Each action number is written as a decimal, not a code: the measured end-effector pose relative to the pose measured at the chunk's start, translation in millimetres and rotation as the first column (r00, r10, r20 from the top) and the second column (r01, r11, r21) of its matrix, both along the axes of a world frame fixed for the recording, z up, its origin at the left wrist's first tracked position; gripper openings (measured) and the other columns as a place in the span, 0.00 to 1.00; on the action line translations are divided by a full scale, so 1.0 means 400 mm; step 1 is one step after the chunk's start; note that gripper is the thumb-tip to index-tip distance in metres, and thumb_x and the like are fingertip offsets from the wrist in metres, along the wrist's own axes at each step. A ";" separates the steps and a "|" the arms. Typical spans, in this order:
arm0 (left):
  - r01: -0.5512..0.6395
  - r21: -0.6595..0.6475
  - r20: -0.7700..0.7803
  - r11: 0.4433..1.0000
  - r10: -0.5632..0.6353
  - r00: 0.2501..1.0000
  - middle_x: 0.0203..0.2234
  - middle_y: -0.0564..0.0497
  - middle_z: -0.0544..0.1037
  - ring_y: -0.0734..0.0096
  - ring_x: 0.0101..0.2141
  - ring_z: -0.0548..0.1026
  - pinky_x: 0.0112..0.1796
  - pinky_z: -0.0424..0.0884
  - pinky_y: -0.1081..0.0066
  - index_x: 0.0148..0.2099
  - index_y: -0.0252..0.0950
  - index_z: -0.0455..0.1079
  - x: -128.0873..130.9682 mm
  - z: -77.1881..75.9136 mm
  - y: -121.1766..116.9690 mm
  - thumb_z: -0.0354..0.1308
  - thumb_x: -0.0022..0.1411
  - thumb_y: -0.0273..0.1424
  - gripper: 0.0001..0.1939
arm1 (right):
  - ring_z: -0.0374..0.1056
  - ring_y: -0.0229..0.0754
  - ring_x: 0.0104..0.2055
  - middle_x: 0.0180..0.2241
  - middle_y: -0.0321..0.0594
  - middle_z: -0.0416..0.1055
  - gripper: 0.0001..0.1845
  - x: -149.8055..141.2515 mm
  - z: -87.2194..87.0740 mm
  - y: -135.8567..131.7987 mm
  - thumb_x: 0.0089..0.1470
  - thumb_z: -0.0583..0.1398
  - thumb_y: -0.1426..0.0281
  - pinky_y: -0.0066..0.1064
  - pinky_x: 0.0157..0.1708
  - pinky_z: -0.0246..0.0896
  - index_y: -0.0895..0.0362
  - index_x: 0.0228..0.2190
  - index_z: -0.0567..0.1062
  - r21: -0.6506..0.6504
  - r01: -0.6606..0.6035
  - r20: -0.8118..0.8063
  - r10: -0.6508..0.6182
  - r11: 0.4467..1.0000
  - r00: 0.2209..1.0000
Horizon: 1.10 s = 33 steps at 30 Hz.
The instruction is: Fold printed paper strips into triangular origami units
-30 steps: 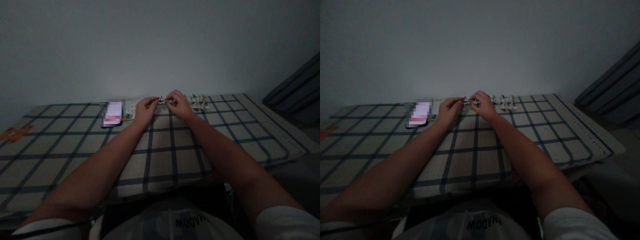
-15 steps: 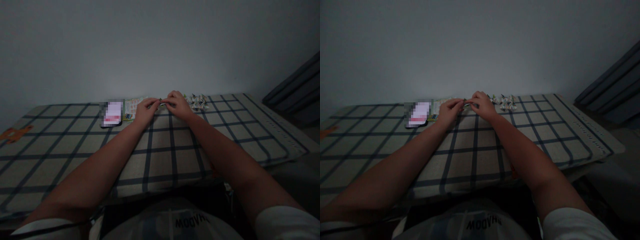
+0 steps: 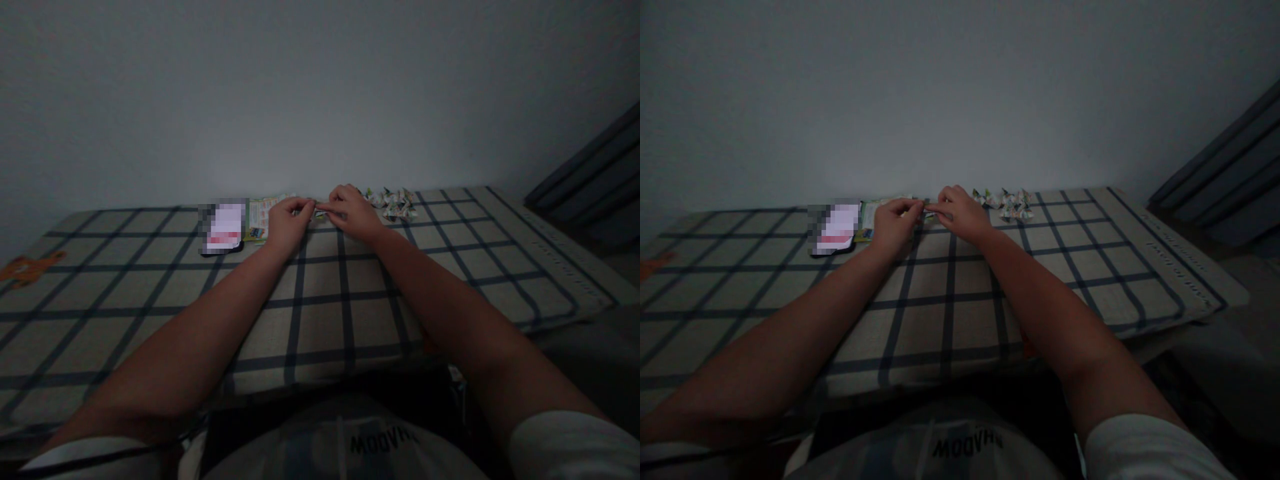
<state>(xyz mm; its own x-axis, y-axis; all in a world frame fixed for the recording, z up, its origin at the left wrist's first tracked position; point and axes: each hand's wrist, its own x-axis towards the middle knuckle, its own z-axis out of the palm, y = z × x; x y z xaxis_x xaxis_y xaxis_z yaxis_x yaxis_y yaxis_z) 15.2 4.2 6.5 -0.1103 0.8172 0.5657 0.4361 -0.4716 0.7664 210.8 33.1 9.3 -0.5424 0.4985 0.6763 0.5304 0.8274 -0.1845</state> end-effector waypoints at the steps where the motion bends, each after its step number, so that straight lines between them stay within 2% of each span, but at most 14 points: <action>1: -0.004 0.008 -0.007 1.000 0.004 1.000 0.32 0.49 0.85 0.64 0.37 0.80 0.44 0.75 0.64 0.35 0.37 0.81 0.001 0.002 -0.002 0.63 0.63 0.37 0.10 | 0.61 0.48 0.47 0.41 0.44 0.69 0.16 0.000 0.001 -0.001 0.63 0.59 0.74 0.43 0.50 0.59 0.50 0.46 0.84 0.001 0.000 0.009 0.000 1.000 1.000; 8: 0.013 0.082 -0.111 0.997 -0.004 0.994 0.31 0.50 0.84 0.65 0.35 0.78 0.44 0.73 0.65 0.32 0.40 0.79 0.004 0.005 -0.011 0.62 0.63 0.36 0.09 | 0.63 0.52 0.49 0.42 0.47 0.70 0.17 0.000 0.006 -0.010 0.60 0.59 0.76 0.45 0.52 0.60 0.54 0.47 0.84 -0.008 0.019 0.071 -0.018 1.000 0.997; 13: -0.003 0.108 -0.109 0.994 0.015 0.994 0.29 0.50 0.82 0.65 0.34 0.77 0.42 0.72 0.64 0.31 0.40 0.78 0.002 0.006 -0.006 0.62 0.62 0.35 0.09 | 0.63 0.52 0.49 0.42 0.47 0.71 0.17 -0.003 0.006 -0.014 0.60 0.58 0.75 0.44 0.52 0.60 0.54 0.48 0.82 -0.005 0.015 0.087 -0.015 1.000 0.996; 21: 0.044 0.119 -0.209 0.992 -0.019 0.978 0.28 0.50 0.80 0.65 0.33 0.75 0.40 0.70 0.65 0.31 0.40 0.77 0.001 0.005 -0.012 0.61 0.61 0.35 0.08 | 0.63 0.52 0.49 0.42 0.47 0.71 0.14 0.000 0.007 -0.010 0.59 0.58 0.74 0.44 0.52 0.59 0.56 0.43 0.82 -0.032 -0.013 0.069 0.015 0.999 0.998; 26: 0.087 0.088 -0.094 0.992 -0.079 0.992 0.35 0.48 0.83 0.64 0.39 0.77 0.44 0.72 0.65 0.35 0.40 0.79 -0.003 0.009 -0.008 0.59 0.66 0.39 0.11 | 0.65 0.50 0.47 0.41 0.45 0.73 0.11 -0.004 0.000 0.005 0.61 0.59 0.71 0.46 0.54 0.60 0.54 0.43 0.80 -0.118 -0.045 -0.108 0.032 0.992 0.994; 29: 0.140 0.083 -0.079 0.987 -0.133 0.988 0.40 0.49 0.84 0.63 0.43 0.78 0.48 0.73 0.64 0.40 0.41 0.80 -0.006 0.002 0.004 0.63 0.64 0.40 0.10 | 0.67 0.48 0.45 0.40 0.45 0.75 0.09 -0.005 -0.007 0.017 0.63 0.61 0.65 0.42 0.49 0.64 0.54 0.41 0.79 -0.229 -0.076 -0.259 0.014 0.970 0.966; 33: 0.188 0.063 -0.057 0.980 -0.185 0.981 0.42 0.48 0.84 0.64 0.44 0.79 0.47 0.74 0.65 0.46 0.41 0.82 -0.006 -0.012 0.018 0.65 0.63 0.43 0.15 | 0.69 0.45 0.42 0.39 0.43 0.75 0.14 -0.006 -0.016 0.029 0.60 0.63 0.58 0.37 0.42 0.67 0.54 0.41 0.78 -0.377 -0.160 -0.421 -0.014 0.912 0.907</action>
